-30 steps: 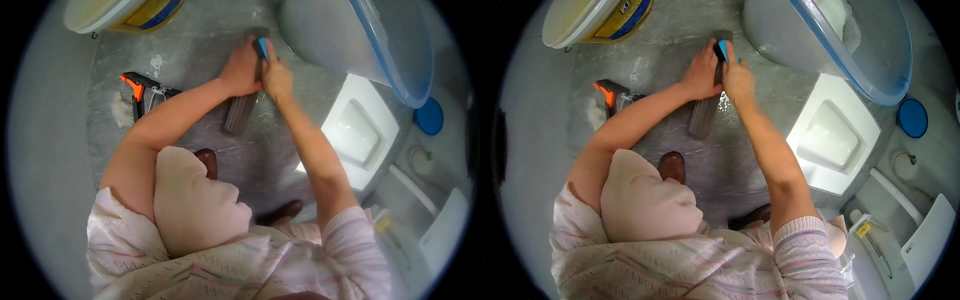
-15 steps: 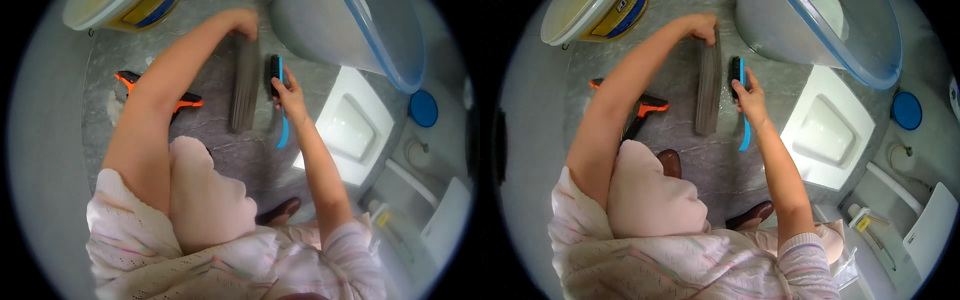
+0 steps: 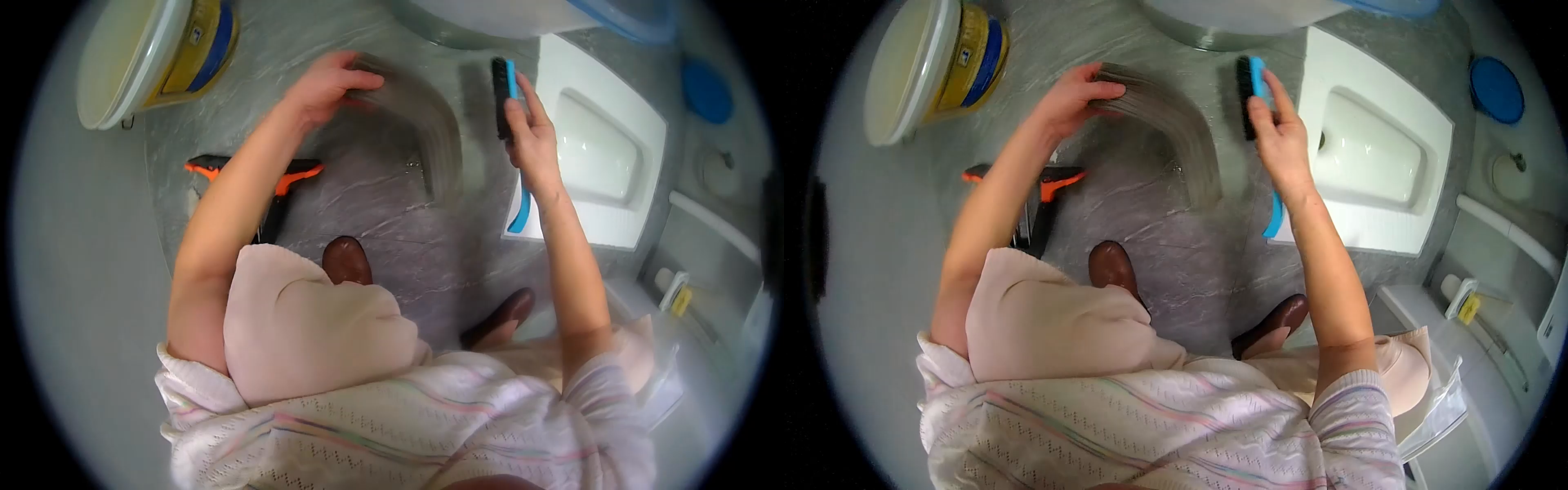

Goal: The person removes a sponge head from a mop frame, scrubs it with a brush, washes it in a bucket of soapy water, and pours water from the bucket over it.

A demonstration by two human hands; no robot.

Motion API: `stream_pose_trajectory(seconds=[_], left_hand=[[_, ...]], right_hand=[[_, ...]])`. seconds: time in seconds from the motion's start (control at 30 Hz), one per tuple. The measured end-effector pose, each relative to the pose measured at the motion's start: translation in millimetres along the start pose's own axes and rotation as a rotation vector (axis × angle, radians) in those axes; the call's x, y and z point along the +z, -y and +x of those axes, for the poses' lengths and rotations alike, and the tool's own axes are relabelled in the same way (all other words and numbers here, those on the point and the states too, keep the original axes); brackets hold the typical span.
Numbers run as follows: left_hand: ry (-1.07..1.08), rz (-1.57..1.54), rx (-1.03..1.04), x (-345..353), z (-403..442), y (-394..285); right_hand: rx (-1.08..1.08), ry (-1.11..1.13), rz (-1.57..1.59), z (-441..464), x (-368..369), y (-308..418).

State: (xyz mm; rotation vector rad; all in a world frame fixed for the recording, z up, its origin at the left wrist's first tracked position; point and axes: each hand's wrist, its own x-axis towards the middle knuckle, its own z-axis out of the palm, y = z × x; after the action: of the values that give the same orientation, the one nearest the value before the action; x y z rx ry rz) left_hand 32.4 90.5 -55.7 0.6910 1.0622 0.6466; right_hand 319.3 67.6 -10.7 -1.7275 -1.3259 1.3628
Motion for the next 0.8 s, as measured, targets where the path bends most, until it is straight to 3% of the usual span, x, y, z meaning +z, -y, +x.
stream_pose_trajectory(seconds=[0.13, 0.17, 0.23, 0.27, 0.37, 0.4, 0.5, 0.6, 0.7, 0.8], left_hand=[[-0.042, -0.046, 0.121, 36.4, -3.7, 14.2], [-0.052, 0.004, 0.118, 39.1, -4.0, 17.7], [-0.072, 0.107, 0.116, 43.8, -4.4, 24.2], [-0.068, 0.307, 0.147, 38.2, -1.6, 31.5], [0.0, 0.452, 0.122, 38.6, -7.4, 33.6], [-0.012, 0.223, 0.038, 33.2, -5.6, 38.3], [0.12, 0.337, -0.034, 49.4, 1.6, 51.5], [0.152, 0.365, -0.007, 41.5, 15.2, 57.7], [0.056, 0.477, -0.107, 46.9, 14.4, 55.3], [-0.039, 0.555, -0.1, 46.5, 16.6, 62.9]], right_hand=[[-0.309, 0.024, -0.329, -18.0, 47.4, 16.5], [-0.526, -0.01, -0.36, -18.4, 67.2, 11.9], [-0.512, 0.058, -0.57, -27.5, 93.4, 14.8], [-0.496, 0.069, -0.627, -27.2, 90.3, 5.4], [-0.415, 0.092, -0.838, -20.2, 53.0, -66.9], [-0.372, 0.093, -0.936, -20.6, 29.8, -91.1], [-0.215, 0.101, -0.935, -29.9, 4.2, -83.9], [-0.222, 0.101, -0.868, -29.8, 18.1, -64.0], [-0.319, 0.074, -0.747, -22.4, 62.1, -44.5], [-0.261, 0.153, -0.7, -20.7, 93.0, -40.5]])
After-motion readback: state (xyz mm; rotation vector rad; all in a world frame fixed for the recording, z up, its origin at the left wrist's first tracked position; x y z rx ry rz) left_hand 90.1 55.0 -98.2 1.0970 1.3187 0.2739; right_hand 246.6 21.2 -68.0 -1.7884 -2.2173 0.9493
